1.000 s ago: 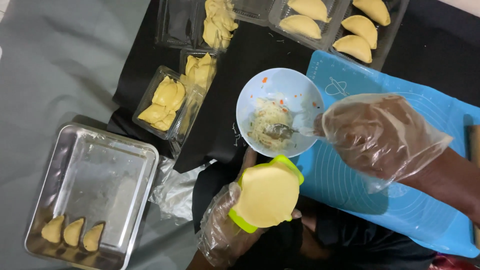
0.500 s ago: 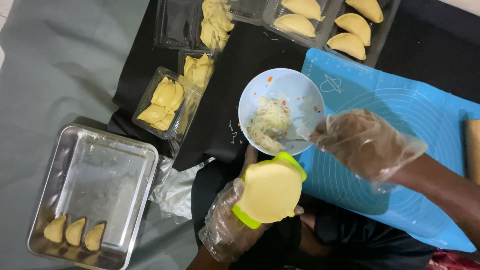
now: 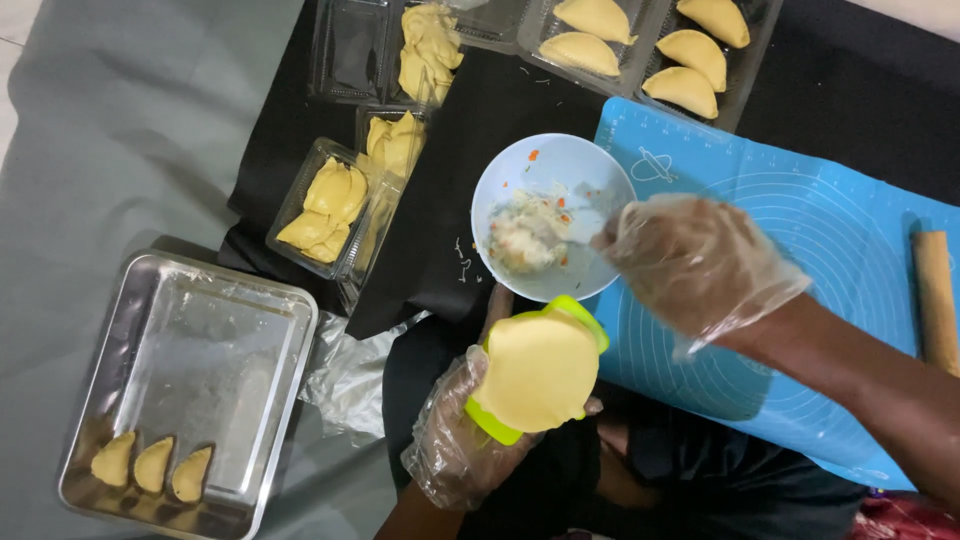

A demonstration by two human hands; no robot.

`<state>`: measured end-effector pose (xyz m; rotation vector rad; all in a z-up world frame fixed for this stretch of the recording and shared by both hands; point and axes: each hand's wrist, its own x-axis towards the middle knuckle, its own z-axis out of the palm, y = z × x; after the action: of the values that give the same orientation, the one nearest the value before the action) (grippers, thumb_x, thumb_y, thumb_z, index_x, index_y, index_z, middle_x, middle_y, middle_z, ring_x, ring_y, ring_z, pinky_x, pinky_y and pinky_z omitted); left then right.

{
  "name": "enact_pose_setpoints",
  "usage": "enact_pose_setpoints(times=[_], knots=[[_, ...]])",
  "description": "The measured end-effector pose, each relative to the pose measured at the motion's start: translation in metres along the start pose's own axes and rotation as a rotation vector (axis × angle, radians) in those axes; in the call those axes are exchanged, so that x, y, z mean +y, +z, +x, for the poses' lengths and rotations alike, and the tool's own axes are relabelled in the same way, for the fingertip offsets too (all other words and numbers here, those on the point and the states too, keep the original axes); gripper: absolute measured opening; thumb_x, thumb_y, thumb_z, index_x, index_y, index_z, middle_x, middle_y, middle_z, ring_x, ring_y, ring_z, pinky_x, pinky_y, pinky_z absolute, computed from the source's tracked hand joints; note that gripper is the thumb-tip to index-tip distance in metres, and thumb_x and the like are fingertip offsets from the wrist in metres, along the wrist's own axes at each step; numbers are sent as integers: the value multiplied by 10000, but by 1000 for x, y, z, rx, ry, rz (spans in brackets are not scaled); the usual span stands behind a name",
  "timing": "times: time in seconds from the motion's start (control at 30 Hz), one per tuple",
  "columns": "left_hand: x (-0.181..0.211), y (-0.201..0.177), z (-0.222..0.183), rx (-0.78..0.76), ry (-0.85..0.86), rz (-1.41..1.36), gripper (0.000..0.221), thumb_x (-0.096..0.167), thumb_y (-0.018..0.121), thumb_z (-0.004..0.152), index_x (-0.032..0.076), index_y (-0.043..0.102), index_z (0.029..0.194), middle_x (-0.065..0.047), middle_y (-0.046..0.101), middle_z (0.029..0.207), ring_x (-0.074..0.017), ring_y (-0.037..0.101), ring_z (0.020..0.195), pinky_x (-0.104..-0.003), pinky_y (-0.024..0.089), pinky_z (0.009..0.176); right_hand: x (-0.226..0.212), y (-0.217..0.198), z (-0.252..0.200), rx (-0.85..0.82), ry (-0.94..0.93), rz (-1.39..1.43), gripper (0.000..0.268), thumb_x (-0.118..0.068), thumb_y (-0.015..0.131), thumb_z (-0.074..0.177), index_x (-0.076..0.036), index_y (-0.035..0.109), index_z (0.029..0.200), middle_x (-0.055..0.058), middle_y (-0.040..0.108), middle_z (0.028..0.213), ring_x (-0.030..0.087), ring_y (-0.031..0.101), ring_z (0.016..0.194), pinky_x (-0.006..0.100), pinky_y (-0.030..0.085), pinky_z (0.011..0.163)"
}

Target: Rolling out dough, filling it with a mixture, and sealing it using a pastry mold.

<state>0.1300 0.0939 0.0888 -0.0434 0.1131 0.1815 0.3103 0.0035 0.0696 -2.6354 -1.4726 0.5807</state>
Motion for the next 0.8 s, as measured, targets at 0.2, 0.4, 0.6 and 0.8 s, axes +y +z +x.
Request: enact_pose_setpoints(times=[0.2,0.4,0.6,0.8], knots=[[18,1,18,-7,4,-20,1014,314,662,900,199,53,1703,-295,359,1567,-436,581,1168,-535,593,812,-14,-2,-12,124,-227,-70,189,-218,710,924,-72,748,1037,31,770,863,169,735,681,304,641,659],[27,-37,5,-25,9,-36,1012,314,655,898,203,55,1706,-295,356,1567,-434,591,1144,-527,593,797,21,16,-12,4,-94,334,96,-118,754,856,-36,786,894,26,798,866,104,741,729,249,624,708],[19,-113,-51,28,354,850,851,254,763,817,77,267,1486,-241,519,1307,-380,655,987,-462,595,779,34,19,3,-227,412,644,253,-161,710,915,13,785,1082,114,807,894,181,725,751,302,594,667],[10,-126,-54,22,449,817,824,233,742,891,105,262,1548,-232,541,1400,-354,641,1178,-456,605,912,6,-16,0,-74,454,576,201,-175,727,968,4,795,903,101,751,751,164,645,654,313,516,558]])
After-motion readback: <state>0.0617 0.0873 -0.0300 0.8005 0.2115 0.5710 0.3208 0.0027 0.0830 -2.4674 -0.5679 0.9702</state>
